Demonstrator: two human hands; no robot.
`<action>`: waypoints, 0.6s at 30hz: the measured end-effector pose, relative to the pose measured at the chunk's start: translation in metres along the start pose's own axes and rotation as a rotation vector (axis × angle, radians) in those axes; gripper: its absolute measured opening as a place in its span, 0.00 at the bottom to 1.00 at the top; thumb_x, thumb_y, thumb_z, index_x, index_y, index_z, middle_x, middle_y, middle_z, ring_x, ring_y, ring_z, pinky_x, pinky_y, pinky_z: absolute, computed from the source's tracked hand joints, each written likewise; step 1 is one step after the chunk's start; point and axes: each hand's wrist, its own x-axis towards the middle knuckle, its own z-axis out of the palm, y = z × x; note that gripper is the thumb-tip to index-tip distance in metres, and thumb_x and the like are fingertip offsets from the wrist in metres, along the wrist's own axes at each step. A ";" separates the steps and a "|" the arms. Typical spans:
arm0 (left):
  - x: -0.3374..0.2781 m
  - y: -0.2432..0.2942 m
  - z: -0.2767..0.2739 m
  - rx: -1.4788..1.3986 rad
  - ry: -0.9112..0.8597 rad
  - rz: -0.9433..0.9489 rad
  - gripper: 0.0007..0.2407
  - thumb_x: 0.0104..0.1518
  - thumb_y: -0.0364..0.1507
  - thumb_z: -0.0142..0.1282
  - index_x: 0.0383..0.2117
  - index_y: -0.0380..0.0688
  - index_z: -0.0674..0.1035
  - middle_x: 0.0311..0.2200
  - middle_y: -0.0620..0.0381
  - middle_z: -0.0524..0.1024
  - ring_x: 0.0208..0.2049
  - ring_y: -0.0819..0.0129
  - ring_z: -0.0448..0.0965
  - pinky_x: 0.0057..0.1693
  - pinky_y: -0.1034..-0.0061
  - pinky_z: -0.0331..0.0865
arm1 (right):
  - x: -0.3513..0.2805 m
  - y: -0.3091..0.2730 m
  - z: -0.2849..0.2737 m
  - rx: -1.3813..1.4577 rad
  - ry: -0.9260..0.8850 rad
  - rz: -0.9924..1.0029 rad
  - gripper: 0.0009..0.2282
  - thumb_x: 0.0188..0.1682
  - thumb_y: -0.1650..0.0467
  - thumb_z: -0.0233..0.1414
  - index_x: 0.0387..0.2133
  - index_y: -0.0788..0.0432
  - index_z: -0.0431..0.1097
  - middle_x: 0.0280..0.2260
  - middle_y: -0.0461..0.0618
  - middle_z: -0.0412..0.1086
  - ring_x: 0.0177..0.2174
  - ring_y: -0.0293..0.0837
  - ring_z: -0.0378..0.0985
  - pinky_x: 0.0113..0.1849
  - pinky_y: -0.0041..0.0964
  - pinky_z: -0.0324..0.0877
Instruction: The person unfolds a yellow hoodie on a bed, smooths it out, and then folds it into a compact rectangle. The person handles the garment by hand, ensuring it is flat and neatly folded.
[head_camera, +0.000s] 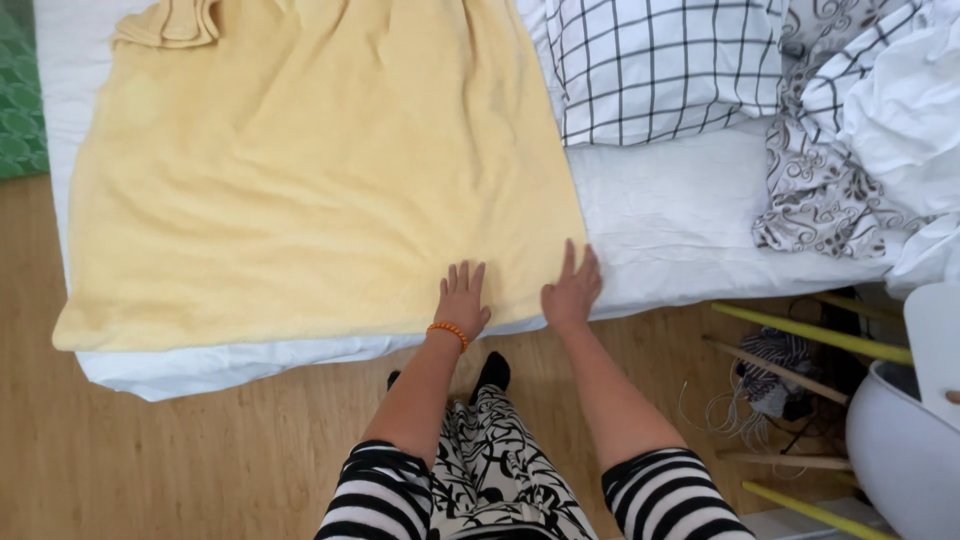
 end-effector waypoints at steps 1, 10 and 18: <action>-0.003 -0.001 -0.006 -0.004 0.010 -0.006 0.38 0.56 0.35 0.59 0.71 0.48 0.48 0.72 0.39 0.43 0.73 0.38 0.40 0.72 0.48 0.43 | -0.001 -0.011 0.000 -0.001 0.001 -0.012 0.43 0.37 0.72 0.60 0.70 0.51 0.45 0.67 0.66 0.42 0.65 0.65 0.44 0.60 0.66 0.47; -0.044 -0.020 -0.071 0.009 0.195 -0.188 0.44 0.50 0.31 0.62 0.72 0.46 0.43 0.72 0.33 0.31 0.73 0.35 0.28 0.73 0.46 0.34 | -0.020 -0.098 0.005 -0.007 -0.218 -0.239 0.45 0.39 0.70 0.60 0.71 0.45 0.39 0.70 0.62 0.35 0.67 0.65 0.39 0.61 0.68 0.44; -0.094 -0.066 -0.088 -0.089 0.268 -0.328 0.48 0.47 0.31 0.64 0.73 0.47 0.40 0.72 0.32 0.26 0.72 0.34 0.21 0.72 0.43 0.29 | -0.060 -0.175 0.020 -0.028 -0.338 -0.393 0.46 0.41 0.69 0.59 0.72 0.44 0.37 0.70 0.64 0.34 0.68 0.67 0.37 0.62 0.66 0.45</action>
